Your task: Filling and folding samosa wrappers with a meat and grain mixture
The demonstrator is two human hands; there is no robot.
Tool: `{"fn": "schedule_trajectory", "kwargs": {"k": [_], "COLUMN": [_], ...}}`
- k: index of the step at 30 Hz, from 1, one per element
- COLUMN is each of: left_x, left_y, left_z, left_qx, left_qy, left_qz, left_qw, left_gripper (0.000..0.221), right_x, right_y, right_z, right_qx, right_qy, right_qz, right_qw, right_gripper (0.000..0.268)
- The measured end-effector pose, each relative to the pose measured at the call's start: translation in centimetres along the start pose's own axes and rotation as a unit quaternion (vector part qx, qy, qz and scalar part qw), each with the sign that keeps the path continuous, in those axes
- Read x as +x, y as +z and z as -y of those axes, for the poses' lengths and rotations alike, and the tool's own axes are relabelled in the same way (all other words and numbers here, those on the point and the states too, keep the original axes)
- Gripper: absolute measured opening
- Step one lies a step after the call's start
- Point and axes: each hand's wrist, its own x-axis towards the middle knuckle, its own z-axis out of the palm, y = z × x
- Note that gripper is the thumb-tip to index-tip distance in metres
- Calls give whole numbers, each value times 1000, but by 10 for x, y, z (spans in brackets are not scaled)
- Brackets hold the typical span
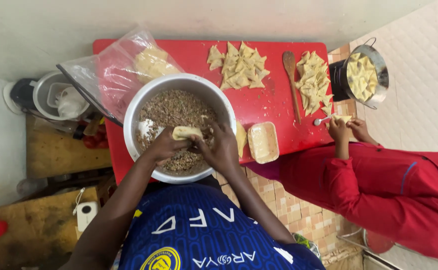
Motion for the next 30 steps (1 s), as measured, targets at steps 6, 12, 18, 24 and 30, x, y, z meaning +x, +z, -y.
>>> {"fn": "schedule_trajectory", "kwargs": {"k": [6, 12, 18, 24, 30], "left_x": [5, 2, 24, 68, 59], "left_y": [24, 74, 117, 87, 87], "left_z": [2, -47, -48, 44, 36], "left_qx": [-47, -68, -144, 17, -10], "left_qy": [-30, -23, -57, -51, -120], "left_qz": [39, 151, 89, 22, -57], "left_qw": [998, 986, 984, 998, 991], "left_gripper": [31, 44, 55, 38, 41], "right_x": [-13, -26, -33, -60, -120], "right_y": [-3, -14, -32, -27, -31], "right_z": [-30, -33, -47, -113, -224], "right_qx": [341, 374, 168, 170, -10], "right_qy": [23, -25, -62, 36, 138], "right_qz": [16, -1, -120, -187, -159], "right_qw": [940, 927, 976, 967, 977], "right_gripper": [26, 20, 40, 37, 35]}}
